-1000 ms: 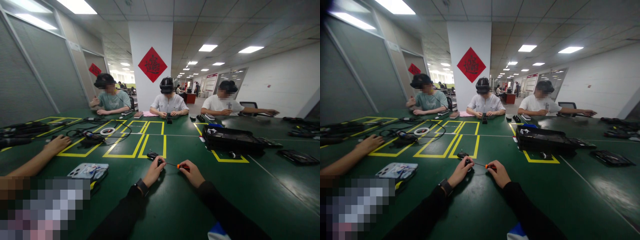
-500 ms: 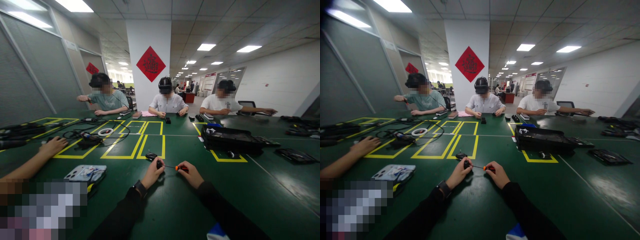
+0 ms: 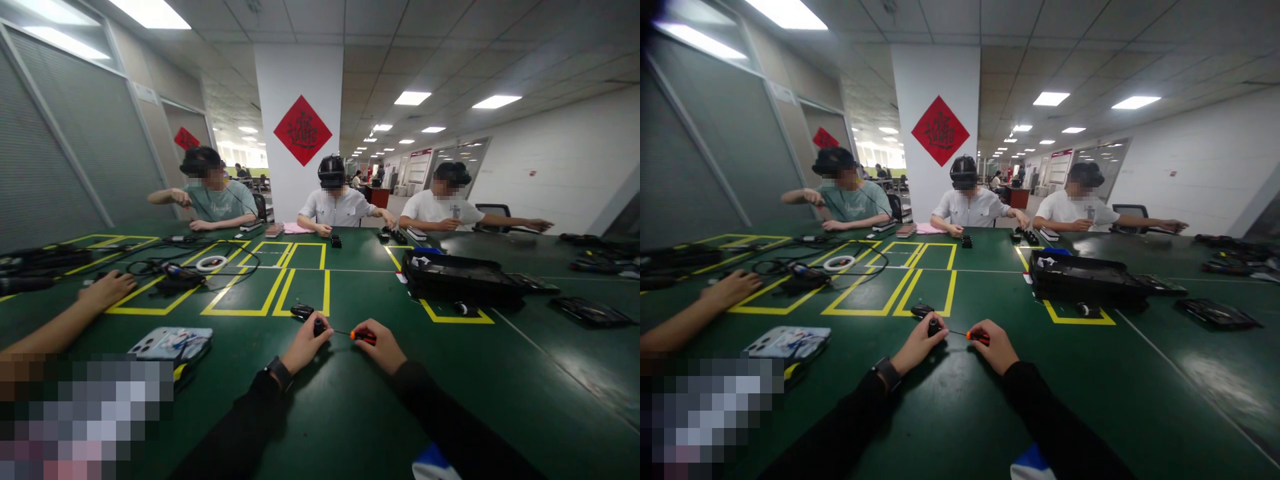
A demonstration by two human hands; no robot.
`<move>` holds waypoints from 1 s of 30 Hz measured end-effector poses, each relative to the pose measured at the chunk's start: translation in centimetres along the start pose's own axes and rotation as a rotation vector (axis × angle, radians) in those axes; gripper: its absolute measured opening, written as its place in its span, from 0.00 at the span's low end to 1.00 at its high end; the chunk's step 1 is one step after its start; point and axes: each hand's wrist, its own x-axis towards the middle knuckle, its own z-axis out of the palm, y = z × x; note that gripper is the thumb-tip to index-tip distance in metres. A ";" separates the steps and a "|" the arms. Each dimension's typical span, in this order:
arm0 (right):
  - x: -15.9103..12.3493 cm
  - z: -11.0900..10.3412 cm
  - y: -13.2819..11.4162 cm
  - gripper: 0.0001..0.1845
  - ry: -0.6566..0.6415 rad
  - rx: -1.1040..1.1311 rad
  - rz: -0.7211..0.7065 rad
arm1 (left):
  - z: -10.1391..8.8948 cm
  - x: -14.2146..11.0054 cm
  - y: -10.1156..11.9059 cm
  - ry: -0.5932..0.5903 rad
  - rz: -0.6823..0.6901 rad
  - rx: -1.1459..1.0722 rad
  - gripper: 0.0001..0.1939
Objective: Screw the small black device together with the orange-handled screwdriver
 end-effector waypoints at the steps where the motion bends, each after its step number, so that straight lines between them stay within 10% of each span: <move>1: 0.0 0.0 0.0 0.10 -0.005 -0.014 -0.008 | 0.0 0.0 0.0 0.000 0.000 -0.003 0.07; 30: 0.2 0.7 -0.1 0.07 0.035 -0.196 -0.028 | 0.1 0.1 -0.8 0.061 -0.051 -0.027 0.08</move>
